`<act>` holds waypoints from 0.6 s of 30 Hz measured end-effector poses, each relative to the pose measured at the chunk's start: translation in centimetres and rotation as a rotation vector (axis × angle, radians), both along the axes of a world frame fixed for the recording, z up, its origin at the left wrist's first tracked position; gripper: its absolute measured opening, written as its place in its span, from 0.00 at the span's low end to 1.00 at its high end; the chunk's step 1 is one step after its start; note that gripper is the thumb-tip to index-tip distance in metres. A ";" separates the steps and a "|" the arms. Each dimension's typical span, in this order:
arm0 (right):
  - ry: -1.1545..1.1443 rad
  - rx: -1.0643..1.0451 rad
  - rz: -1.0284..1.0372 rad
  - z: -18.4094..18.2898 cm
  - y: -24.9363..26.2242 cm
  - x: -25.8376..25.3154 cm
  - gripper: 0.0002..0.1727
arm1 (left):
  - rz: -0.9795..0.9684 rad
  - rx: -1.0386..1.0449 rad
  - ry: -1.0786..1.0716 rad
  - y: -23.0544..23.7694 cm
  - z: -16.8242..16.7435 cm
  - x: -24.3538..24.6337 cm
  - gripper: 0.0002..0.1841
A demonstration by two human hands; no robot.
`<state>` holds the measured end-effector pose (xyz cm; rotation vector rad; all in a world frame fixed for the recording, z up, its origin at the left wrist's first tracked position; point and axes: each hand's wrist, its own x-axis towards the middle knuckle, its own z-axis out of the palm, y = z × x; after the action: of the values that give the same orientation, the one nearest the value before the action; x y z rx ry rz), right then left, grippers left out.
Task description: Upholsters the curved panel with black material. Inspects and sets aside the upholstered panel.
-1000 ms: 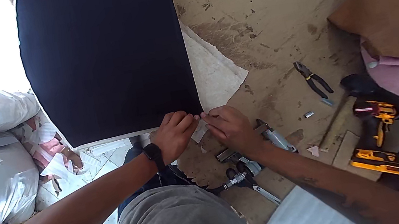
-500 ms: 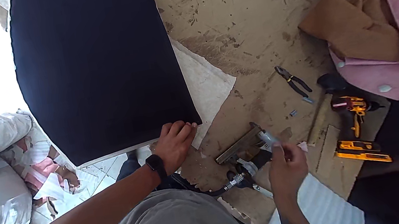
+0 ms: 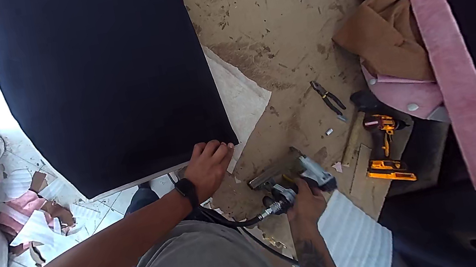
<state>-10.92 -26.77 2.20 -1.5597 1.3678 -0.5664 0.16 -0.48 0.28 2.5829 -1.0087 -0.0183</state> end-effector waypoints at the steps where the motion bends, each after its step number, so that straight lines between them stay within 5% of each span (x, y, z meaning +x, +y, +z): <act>1: -0.105 -0.012 0.018 0.8 0.9 0.4 0.13 | -0.003 0.029 0.007 0.1 0.0 0.1 0.28; 5: -0.280 -0.039 0.303 5.6 2.6 1.2 0.08 | -0.017 0.000 0.000 0.4 0.3 0.1 0.27; 10: 0.039 -0.103 0.857 11.6 5.4 4.3 0.18 | -0.011 -0.005 0.035 0.4 -0.3 0.2 0.27; 14: 0.365 -0.199 1.077 10.4 7.4 5.8 0.18 | -0.020 -0.029 0.033 0.3 -0.2 0.4 0.26; 18: 0.458 -0.198 1.116 9.3 7.9 6.4 0.18 | -0.011 -0.017 0.040 0.6 0.1 0.5 0.25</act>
<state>-4.56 -18.91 11.46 -2.3780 0.5346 0.3776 0.63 0.09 0.39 2.5512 -1.0049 -0.0642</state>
